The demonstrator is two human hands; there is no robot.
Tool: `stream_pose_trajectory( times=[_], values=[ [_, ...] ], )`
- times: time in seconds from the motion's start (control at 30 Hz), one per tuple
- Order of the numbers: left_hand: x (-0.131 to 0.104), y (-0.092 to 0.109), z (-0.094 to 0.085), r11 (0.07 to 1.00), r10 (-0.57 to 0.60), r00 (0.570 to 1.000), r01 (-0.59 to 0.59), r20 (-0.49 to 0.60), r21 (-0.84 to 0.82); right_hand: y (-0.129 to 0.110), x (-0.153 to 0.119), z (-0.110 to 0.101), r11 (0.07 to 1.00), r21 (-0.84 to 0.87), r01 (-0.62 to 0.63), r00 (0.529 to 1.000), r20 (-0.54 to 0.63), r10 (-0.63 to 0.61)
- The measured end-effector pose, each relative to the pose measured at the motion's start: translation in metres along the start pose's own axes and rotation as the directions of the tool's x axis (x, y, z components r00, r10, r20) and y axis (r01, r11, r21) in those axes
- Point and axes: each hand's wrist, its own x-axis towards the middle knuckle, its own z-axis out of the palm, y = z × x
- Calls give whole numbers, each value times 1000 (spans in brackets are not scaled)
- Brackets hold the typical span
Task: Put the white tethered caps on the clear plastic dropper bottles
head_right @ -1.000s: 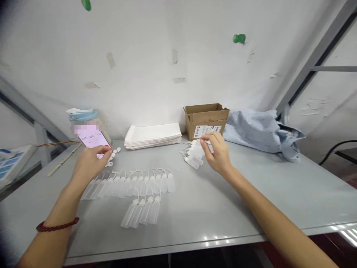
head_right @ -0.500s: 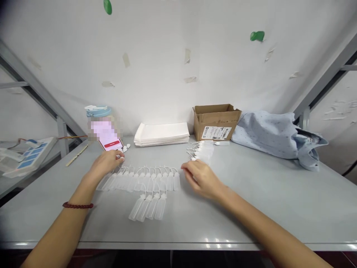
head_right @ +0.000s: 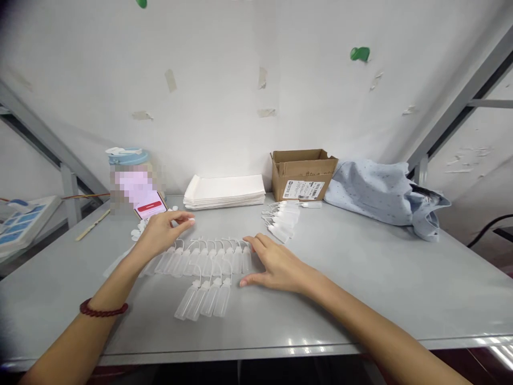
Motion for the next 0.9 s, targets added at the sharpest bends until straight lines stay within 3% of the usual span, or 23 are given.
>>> stream_pose_trajectory(
  times=[0.23,0.37,0.5,0.7,0.9],
  values=[
    [-12,27,13,976,141,990,-134,30,-174,2,4,5,996,-85,-28,999,27,30],
    [-21,45,18,951,176,983,-159,43,-264,1,2,1,999,-17,-41,998,-52,40],
    [-32,67,26,869,209,978,-172,28,-463,1,1,6,994,104,-15,988,-152,31],
    [-39,92,42,733,170,982,-72,80,-676,-9,1,15,960,277,41,978,-206,17],
    [-43,97,48,662,58,997,4,56,-750,-15,3,17,949,314,30,971,-233,47]
  ],
)
